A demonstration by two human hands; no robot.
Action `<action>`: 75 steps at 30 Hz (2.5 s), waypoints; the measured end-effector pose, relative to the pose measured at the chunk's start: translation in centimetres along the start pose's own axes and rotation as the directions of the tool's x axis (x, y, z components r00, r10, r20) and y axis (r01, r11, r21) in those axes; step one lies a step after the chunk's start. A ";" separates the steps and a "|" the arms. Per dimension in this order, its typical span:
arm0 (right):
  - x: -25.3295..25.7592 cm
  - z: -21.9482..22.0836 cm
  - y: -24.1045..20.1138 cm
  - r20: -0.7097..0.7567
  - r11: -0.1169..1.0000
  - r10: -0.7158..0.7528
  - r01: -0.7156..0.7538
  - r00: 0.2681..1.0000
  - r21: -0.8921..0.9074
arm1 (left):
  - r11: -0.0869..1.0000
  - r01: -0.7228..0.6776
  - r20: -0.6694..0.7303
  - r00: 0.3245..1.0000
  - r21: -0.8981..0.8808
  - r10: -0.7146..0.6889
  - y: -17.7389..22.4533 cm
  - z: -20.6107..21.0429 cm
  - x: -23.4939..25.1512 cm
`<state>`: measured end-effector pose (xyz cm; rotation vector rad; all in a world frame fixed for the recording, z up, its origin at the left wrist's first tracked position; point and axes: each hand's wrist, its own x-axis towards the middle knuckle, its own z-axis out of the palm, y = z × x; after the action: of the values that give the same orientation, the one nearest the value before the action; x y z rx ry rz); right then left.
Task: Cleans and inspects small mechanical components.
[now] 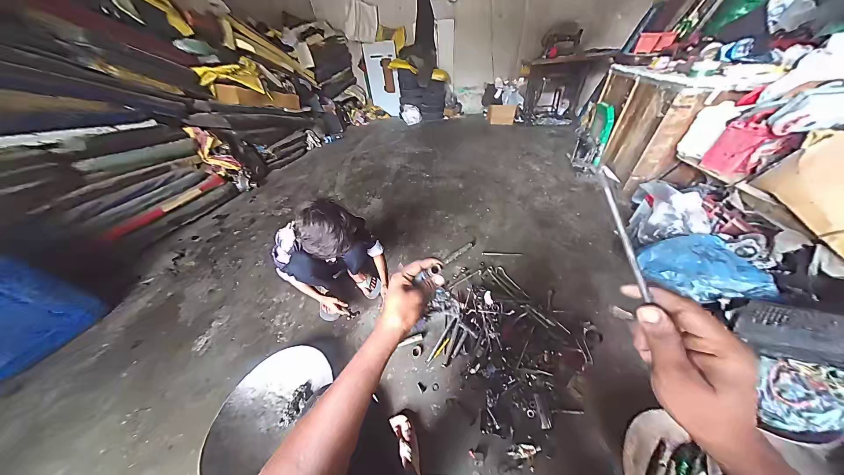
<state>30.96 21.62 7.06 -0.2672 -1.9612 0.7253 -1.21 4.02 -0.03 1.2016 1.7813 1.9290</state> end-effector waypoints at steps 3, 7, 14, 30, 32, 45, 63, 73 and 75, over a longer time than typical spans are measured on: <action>-1.7 1.2 1.4 0.180 0.953 0.206 -0.239 0.962 0.188 | 0.982 -0.126 0.096 0.985 -0.141 0.141 0.6 1.2 -0.8; -3.5 2.1 2.6 0.314 0.891 0.302 -0.383 0.900 0.242 | 0.957 -0.176 0.140 0.967 -0.230 0.211 1.4 2.3 -1.4; -3.5 1.3 1.4 0.236 0.992 0.017 0.014 0.972 -0.127 | 0.953 -0.219 0.130 0.960 -0.211 0.250 1.7 3.1 -1.6; -3.8 2.0 -0.3 0.314 0.716 -0.184 0.346 0.931 -0.606 | 0.696 -0.354 0.214 0.935 0.625 0.283 1.2 3.5 -2.5; -3.9 2.2 -0.6 0.335 0.685 -0.211 0.383 0.918 -0.619 | 0.643 -0.386 0.265 0.923 0.662 0.280 1.4 4.0 -2.8; -1.7 0.6 -0.2 0.327 0.875 0.148 0.031 0.934 -0.484 | 0.690 -0.046 0.082 0.996 0.722 -0.020 1.2 1.7 -1.0; -3.4 3.2 1.6 0.526 0.665 0.390 -0.626 0.756 0.407 | 0.881 -0.454 0.261 0.873 0.133 0.411 2.1 5.3 -3.9; -3.3 5.0 0.7 0.484 0.660 0.420 -0.625 0.767 0.418 | 0.749 0.297 0.284 0.947 -0.592 -0.151 3.7 9.0 -6.3; -3.1 5.5 0.7 0.475 0.678 0.404 -0.605 0.782 0.419 | 0.590 0.452 0.318 0.891 -0.669 -0.323 3.8 9.7 -6.7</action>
<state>27.70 18.64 2.52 -0.3586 -1.8960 1.7939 11.04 5.56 -0.08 0.5795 0.8824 1.8858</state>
